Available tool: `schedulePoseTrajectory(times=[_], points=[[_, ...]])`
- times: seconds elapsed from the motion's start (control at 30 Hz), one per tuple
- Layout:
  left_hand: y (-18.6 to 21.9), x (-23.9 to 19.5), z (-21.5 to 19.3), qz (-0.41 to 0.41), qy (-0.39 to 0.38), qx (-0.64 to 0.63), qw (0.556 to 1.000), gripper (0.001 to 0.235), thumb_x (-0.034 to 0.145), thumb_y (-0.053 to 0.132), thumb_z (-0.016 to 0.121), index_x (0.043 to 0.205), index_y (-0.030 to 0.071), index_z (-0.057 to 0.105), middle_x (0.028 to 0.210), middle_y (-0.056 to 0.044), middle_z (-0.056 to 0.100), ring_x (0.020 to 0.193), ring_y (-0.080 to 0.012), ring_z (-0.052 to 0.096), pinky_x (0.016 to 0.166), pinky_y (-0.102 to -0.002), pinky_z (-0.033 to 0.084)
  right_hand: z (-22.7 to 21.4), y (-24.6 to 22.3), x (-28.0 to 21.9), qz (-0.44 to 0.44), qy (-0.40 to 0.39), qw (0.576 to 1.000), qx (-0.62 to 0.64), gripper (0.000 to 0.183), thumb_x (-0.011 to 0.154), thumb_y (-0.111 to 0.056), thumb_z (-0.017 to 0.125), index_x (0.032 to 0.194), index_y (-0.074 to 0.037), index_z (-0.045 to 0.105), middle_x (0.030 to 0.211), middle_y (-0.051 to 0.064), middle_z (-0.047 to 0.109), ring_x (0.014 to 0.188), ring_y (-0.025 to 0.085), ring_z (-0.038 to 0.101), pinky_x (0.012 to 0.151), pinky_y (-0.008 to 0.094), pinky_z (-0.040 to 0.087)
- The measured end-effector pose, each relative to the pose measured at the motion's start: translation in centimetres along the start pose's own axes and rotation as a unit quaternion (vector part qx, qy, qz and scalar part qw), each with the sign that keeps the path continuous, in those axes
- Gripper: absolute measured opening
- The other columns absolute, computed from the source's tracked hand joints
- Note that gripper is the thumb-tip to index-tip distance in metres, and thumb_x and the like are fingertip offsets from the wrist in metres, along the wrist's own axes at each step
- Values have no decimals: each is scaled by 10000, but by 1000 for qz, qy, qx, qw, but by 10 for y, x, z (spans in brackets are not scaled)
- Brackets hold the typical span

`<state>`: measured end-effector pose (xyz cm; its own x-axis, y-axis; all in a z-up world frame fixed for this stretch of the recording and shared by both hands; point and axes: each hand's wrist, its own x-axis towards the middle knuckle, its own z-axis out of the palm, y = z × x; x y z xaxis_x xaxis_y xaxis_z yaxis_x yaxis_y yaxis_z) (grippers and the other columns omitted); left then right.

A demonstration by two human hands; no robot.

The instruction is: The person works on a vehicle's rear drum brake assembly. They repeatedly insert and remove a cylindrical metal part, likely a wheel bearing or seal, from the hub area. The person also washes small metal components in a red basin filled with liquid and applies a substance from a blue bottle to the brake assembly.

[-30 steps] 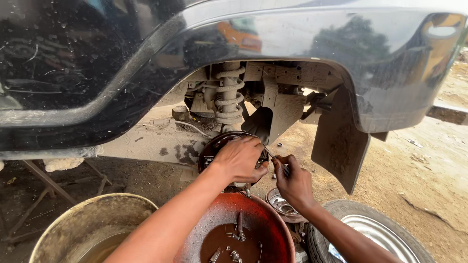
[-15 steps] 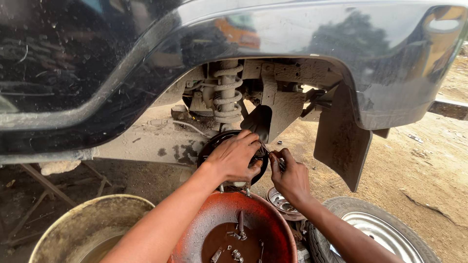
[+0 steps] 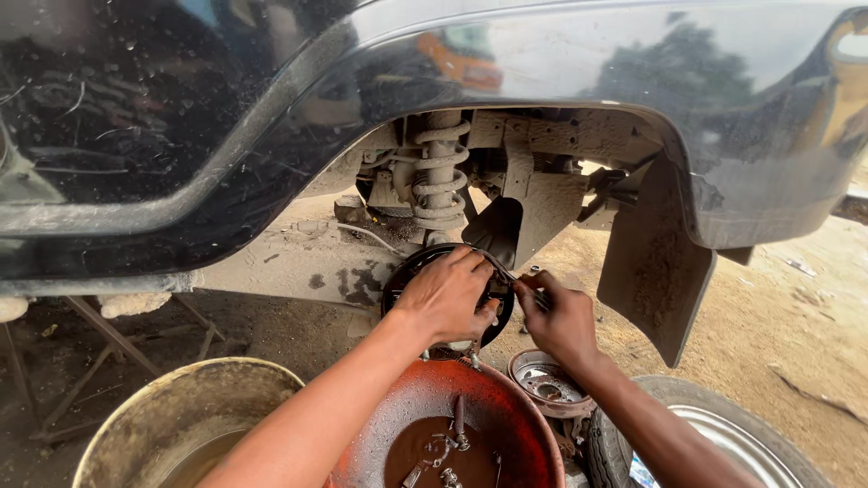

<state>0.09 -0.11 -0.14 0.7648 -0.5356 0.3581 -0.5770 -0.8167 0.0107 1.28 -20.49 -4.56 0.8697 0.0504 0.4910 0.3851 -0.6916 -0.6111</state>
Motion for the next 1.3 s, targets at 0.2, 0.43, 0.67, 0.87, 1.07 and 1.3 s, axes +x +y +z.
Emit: schedulePoseTrajectory(times=[0.2,0.43,0.67,0.87,1.07,1.3], points=[[-8,4,4,55,-7,21,998,647,922,390,580,1361,-79,502,1460,-257,471,1382,-380,402,1164,-451,317,11,8,5,165,6,960,225,273,975,-280,714,1035,-15,741,627,39,648,389,91,489,343,277,372],[0,-2,-14,-5,-22,-28,999,653,875,324,602,1399,-54,507,1457,-192,527,1382,-291,464,1204,-406,336,0,12,10,-50,-19,996,-71,223,970,-248,657,1096,-80,734,737,55,721,384,106,566,359,293,416],[-10,3,-14,7,17,-50,999,560,898,317,606,1321,-49,579,1405,-217,566,1332,-316,513,1181,-423,351,11,-2,15,156,9,943,292,181,954,-179,695,998,-30,788,788,31,732,431,68,452,377,271,366],[-4,-5,-28,-57,-24,-108,992,484,887,221,579,1322,11,613,1364,-169,631,1269,-293,599,1156,-400,441,0,-23,17,-18,-10,999,-37,233,926,-246,668,1090,-112,767,689,48,724,336,120,448,326,316,339],[-19,-3,-22,-75,-25,-127,989,532,859,174,597,1369,27,573,1431,-172,575,1258,-306,609,1145,-428,447,-1,-24,32,197,-13,967,163,300,918,-304,775,1001,-16,799,648,137,693,407,76,407,393,281,311],[-18,-4,-20,-68,32,-108,991,474,955,218,576,1392,33,563,1454,-179,547,1343,-318,525,1185,-468,379,-7,-24,27,-187,52,979,-62,239,904,-299,743,974,-77,795,677,78,736,371,46,402,369,269,329]])
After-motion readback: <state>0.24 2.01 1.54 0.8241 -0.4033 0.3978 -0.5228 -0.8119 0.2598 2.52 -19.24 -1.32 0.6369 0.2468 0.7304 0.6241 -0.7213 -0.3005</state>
